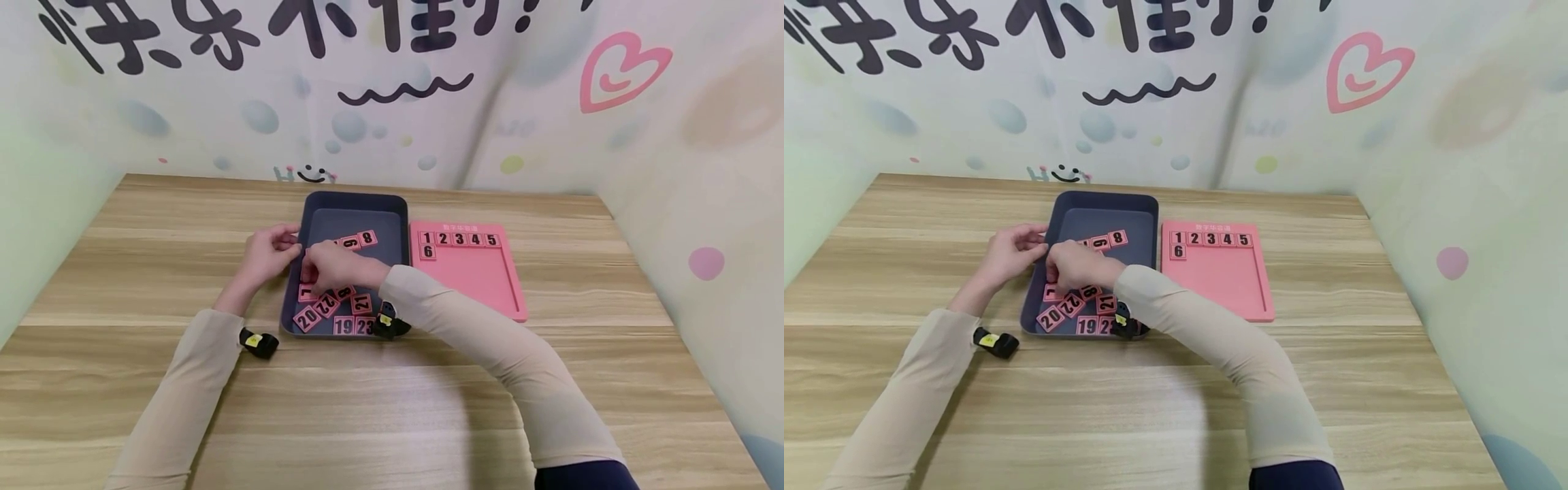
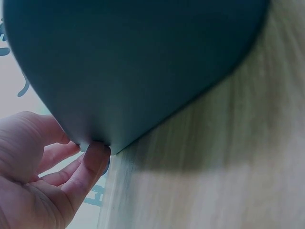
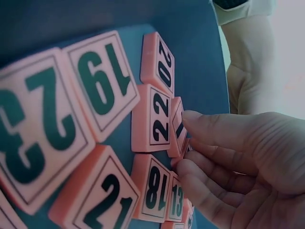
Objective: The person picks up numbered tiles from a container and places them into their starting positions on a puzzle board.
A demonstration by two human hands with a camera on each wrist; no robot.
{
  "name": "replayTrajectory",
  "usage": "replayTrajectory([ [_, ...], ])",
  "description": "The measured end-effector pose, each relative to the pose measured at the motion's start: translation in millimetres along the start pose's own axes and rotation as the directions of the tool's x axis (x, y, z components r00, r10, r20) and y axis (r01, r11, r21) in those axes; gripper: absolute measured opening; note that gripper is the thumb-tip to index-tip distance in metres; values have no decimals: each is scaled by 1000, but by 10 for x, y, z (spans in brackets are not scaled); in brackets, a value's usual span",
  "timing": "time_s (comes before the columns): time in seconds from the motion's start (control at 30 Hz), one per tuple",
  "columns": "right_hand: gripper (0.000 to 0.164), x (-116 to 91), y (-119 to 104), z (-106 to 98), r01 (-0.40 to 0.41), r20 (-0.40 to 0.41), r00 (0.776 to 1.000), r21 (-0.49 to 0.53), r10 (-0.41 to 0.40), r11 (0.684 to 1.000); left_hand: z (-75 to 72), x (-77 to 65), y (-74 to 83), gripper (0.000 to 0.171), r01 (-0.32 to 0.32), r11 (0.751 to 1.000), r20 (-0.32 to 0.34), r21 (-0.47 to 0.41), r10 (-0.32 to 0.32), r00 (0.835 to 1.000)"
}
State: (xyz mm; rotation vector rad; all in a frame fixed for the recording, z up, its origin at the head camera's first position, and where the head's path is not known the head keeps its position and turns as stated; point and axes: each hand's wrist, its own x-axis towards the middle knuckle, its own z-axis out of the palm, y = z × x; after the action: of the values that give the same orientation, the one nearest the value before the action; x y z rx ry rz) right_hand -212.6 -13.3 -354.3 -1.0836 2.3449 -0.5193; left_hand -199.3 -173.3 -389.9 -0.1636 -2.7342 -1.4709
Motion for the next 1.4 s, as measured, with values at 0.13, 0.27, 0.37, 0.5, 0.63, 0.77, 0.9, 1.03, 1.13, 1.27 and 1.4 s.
replayTrajectory([
  [0.13, 19, 9, -20, 12, 11, 7, 1000, -54, -11, 998, 3, -2, -6, 36, -6, 1000, 1, 1, 6, 1000],
  [0.27, 21, 26, -26, 22, -5, 15, 1000, -78, 6, 997, 2, -4, -9, 36, -16, 1000, 4, 2, 16, 1000],
  [0.37, 21, 42, -28, 29, -11, 19, 1000, -101, 13, 995, 2, -4, -12, 36, -21, 1000, 5, 0, 21, 1000],
  [0.5, 23, 68, -29, 40, -5, 23, 1000, -151, 8, 989, 4, -2, -18, 36, -28, 1000, 3, -1, 28, 1000],
  [0.63, 24, 78, -39, 43, -6, 29, 1000, -183, 12, 983, 8, -3, -12, 35, -34, 999, -1, 2, 34, 999],
  [0.77, 25, 80, -42, 43, -8, 27, 1000, -196, 14, 981, 12, -9, 0, 34, -36, 999, -4, 6, 36, 999],
  [0.9, 23, 78, -33, 41, 1, 26, 1000, -201, 5, 980, 9, -12, -2, 34, -41, 999, -8, 6, 41, 999],
  [1.03, 21, 52, -14, 25, -5, 18, 1000, -170, 8, 985, 9, -12, -7, 34, -41, 999, -9, 6, 41, 999],
  [1.13, 22, 6, 3, -16, -16, 5, 1000, -129, 17, 991, 9, -12, -2, 35, -31, 999, -5, 7, 31, 1000],
  [1.27, 20, -81, 37, -110, -13, -22, 1000, -97, 11, 995, 6, -5, -6, 36, -3, 1000, 2, 12, 3, 1000],
  [1.4, 22, -215, 94, -224, -10, -71, 997, -102, 3, 995, 4, -2, -2, 37, 16, 1000, 9, 13, -16, 1000],
])
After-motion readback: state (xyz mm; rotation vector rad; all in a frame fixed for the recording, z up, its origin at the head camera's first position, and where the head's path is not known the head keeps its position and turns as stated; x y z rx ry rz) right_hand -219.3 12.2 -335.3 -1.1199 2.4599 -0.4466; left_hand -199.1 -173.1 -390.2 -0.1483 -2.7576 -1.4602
